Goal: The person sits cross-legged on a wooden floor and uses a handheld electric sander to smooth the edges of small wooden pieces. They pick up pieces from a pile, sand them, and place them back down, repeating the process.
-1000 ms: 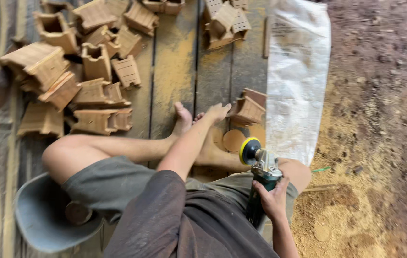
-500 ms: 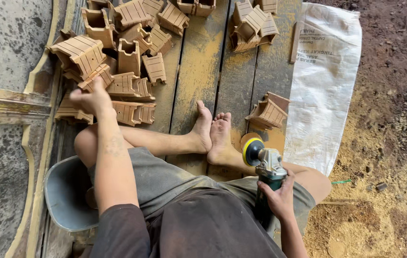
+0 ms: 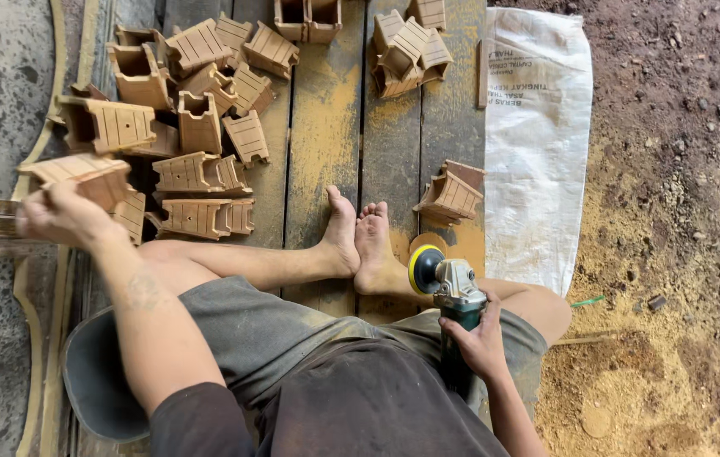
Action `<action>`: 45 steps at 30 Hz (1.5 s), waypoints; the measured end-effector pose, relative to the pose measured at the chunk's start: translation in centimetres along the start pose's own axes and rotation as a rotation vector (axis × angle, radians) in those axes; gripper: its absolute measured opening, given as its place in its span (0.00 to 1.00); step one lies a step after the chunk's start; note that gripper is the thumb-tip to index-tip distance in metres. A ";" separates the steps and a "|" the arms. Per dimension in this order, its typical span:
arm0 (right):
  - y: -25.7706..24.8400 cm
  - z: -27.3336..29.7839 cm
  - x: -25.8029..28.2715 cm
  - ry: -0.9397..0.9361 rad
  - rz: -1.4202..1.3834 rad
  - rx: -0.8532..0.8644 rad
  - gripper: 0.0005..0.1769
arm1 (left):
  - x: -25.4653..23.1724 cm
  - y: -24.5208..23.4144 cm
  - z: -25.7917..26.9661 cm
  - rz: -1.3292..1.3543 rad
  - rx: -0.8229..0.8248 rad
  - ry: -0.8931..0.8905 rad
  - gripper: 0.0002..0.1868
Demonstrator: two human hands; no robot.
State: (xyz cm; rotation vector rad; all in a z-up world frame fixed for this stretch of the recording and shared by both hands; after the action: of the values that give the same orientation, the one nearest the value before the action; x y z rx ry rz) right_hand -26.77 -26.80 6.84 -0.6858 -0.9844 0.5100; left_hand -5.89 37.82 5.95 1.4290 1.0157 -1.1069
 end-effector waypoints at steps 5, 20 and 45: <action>0.1 -0.2 0.4 -0.005 -0.030 0.031 0.51 | -5.4 -1.6 0.7 0.281 0.146 -0.424 0.17; -1.1 0.9 2.1 0.152 0.001 0.074 0.53 | 2.4 5.9 21.3 -0.405 1.241 0.169 0.06; -1.6 -0.3 3.8 0.284 0.040 0.135 0.61 | 11.6 -2.9 38.0 -0.740 1.841 0.436 0.46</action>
State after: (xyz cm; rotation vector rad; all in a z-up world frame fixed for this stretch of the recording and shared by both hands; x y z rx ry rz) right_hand -24.55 -25.39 10.05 -0.6372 -0.6649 0.4939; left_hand -10.50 0.91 -8.24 2.8692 0.6316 -2.6873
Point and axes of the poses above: each hand's wrist, its own z-axis away from the middle knuckle, its own y-axis out of the palm, x = y × z, the point moved 1 cm from there along -z, towards the middle knuckle, and after that the axes turned 15 degrees about z, right-handed, at the moved point
